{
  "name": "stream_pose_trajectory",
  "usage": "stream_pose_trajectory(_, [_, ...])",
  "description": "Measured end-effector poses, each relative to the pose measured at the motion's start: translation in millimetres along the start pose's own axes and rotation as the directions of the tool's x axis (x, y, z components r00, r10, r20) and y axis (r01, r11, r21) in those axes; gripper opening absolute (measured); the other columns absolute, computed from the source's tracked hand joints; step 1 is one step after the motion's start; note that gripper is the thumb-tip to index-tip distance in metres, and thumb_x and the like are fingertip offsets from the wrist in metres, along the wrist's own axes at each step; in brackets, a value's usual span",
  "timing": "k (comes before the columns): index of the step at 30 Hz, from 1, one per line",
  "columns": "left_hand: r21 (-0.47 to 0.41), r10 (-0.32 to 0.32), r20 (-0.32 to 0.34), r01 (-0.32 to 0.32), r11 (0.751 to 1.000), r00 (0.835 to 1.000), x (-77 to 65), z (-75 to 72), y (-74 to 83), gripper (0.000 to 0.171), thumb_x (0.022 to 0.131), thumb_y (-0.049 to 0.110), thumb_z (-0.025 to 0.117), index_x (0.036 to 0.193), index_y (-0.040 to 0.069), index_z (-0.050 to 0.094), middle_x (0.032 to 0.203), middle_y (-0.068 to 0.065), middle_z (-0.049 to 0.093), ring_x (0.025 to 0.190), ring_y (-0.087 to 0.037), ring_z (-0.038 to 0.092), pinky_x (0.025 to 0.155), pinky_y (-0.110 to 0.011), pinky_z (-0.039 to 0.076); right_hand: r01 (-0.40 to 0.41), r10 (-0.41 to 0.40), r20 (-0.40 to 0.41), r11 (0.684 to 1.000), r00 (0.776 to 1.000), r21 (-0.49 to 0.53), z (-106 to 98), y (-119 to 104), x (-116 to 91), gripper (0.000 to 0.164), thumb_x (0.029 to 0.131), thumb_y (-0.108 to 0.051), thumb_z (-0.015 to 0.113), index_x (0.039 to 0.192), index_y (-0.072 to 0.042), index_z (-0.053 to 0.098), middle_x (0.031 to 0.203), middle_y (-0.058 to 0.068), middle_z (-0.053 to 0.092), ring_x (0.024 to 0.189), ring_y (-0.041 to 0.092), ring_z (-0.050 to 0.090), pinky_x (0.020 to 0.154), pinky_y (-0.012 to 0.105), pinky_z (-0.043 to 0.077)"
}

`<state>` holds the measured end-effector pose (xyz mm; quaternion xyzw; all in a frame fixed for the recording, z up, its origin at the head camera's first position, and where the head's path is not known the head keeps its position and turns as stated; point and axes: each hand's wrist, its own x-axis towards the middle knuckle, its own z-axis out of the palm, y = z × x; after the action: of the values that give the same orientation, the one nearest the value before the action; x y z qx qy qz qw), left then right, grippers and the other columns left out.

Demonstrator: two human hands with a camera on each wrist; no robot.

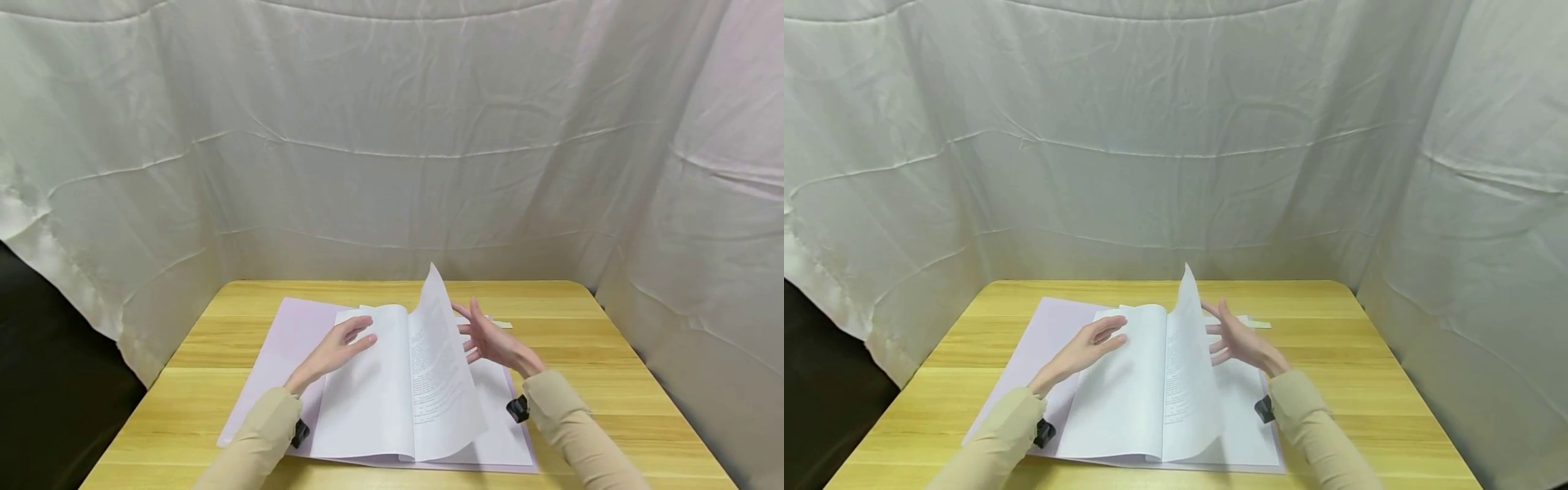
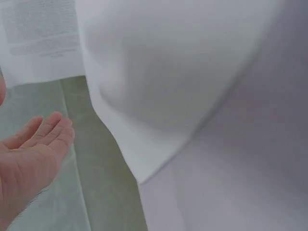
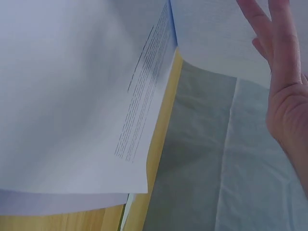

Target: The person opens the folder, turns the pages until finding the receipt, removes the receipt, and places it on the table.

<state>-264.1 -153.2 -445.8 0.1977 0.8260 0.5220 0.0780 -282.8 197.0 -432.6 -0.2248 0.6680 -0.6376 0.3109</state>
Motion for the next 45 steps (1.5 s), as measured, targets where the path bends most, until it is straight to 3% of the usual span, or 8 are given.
stream_pose_trajectory(5, [-0.025, -0.007, 0.012, 0.008, 1.0, 1.0, 2.7, 4.8, 10.7, 0.061, 0.1, 0.028, 0.063, 0.149, -0.002, 0.043, 0.151, -0.023, 0.05, 0.142, -0.038, 0.047, 0.12, -0.049, 0.039, 0.005, -0.004, 0.006, 1.0, 1.0, -0.008, 4.6, -1.9, 3.3, 0.074, 0.101, -0.064, -0.003, 0.163, -0.023, -0.007, 0.161, 0.035, 0.022, 0.105, 0.027, 0.075, 0.085, 0.039, 0.063])
stream_pose_trajectory(13, [-0.043, 0.008, 0.031, -0.006, 0.999, 0.999, 9.4, 10.8, 27.0, 0.055, 0.103, 0.03, 0.059, 0.147, 0.0, 0.047, 0.147, -0.022, 0.055, 0.137, -0.036, 0.054, 0.115, -0.05, 0.044, 0.033, -0.034, 0.065, 0.999, 0.997, 0.018, 8.8, -0.7, 10.4, 0.069, 0.103, -0.059, -0.002, 0.163, -0.025, -0.002, 0.165, 0.03, 0.014, 0.128, 0.054, 0.054, 0.092, 0.053, 0.059])
stream_pose_trajectory(22, [-0.259, 0.001, 0.107, 0.027, 0.965, 0.994, 17.4, 14.6, 34.8, 0.056, 0.106, 0.019, 0.052, 0.15, -0.011, 0.034, 0.148, -0.033, 0.048, 0.136, -0.042, 0.052, 0.112, -0.043, 0.047, 0.035, -0.036, 0.078, 0.999, 0.996, 0.014, 12.4, 0.5, 14.0, 0.07, 0.103, -0.061, 0.001, 0.164, -0.024, 0.001, 0.165, 0.027, 0.018, 0.129, 0.055, 0.051, 0.091, 0.051, 0.06])
stream_pose_trajectory(27, [-0.251, -0.056, 0.059, 0.069, 0.966, 0.997, 20.9, 17.0, 34.7, 0.061, 0.106, 0.024, 0.053, 0.151, -0.011, 0.032, 0.149, -0.032, 0.048, 0.137, -0.042, 0.052, 0.111, -0.046, 0.049, 0.029, -0.029, 0.073, 1.0, 0.997, 0.005, 14.1, 0.2, 14.7, 0.071, 0.103, -0.062, 0.001, 0.164, -0.025, 0.002, 0.165, 0.027, 0.019, 0.13, 0.057, 0.049, 0.09, 0.053, 0.06])
stream_pose_trajectory(33, [-0.194, -0.09, -0.011, 0.086, 0.977, 0.996, 21.8, 17.2, 35.1, 0.058, 0.103, 0.023, 0.057, 0.148, -0.01, 0.04, 0.135, -0.03, 0.061, 0.127, -0.039, 0.061, 0.106, -0.05, 0.052, 0.026, -0.027, 0.066, 1.0, 0.997, 0.003, 14.3, -0.3, 13.4, 0.071, 0.104, -0.061, 0.002, 0.164, -0.023, 0.004, 0.165, 0.028, 0.018, 0.131, 0.059, 0.047, 0.09, 0.054, 0.059])
stream_pose_trajectory(39, [-0.175, -0.104, -0.065, 0.092, 0.98, 0.992, 21.8, 17.2, 35.3, 0.054, 0.098, 0.014, 0.064, 0.143, -0.009, 0.047, 0.127, -0.029, 0.067, 0.114, -0.035, 0.07, 0.094, -0.044, 0.059, 0.026, -0.024, 0.054, 0.999, 0.998, -0.025, 12.7, 0.2, 11.3, 0.071, 0.104, -0.058, 0.001, 0.164, -0.02, 0.007, 0.164, 0.029, 0.017, 0.13, 0.053, 0.053, 0.09, 0.054, 0.059])
stream_pose_trajectory(45, [-0.198, -0.171, -0.142, 0.141, 0.97, 0.975, 21.6, 15.4, 31.2, 0.06, 0.088, 0.006, 0.072, 0.143, -0.006, 0.049, 0.124, -0.029, 0.068, 0.11, -0.036, 0.071, 0.092, -0.042, 0.061, 0.01, -0.015, -0.052, 0.995, 0.999, -0.101, 8.0, 7.6, 10.7, 0.07, 0.107, -0.055, 0.005, 0.162, -0.013, 0.018, 0.162, 0.028, 0.028, 0.129, 0.055, 0.052, 0.089, 0.052, 0.061])
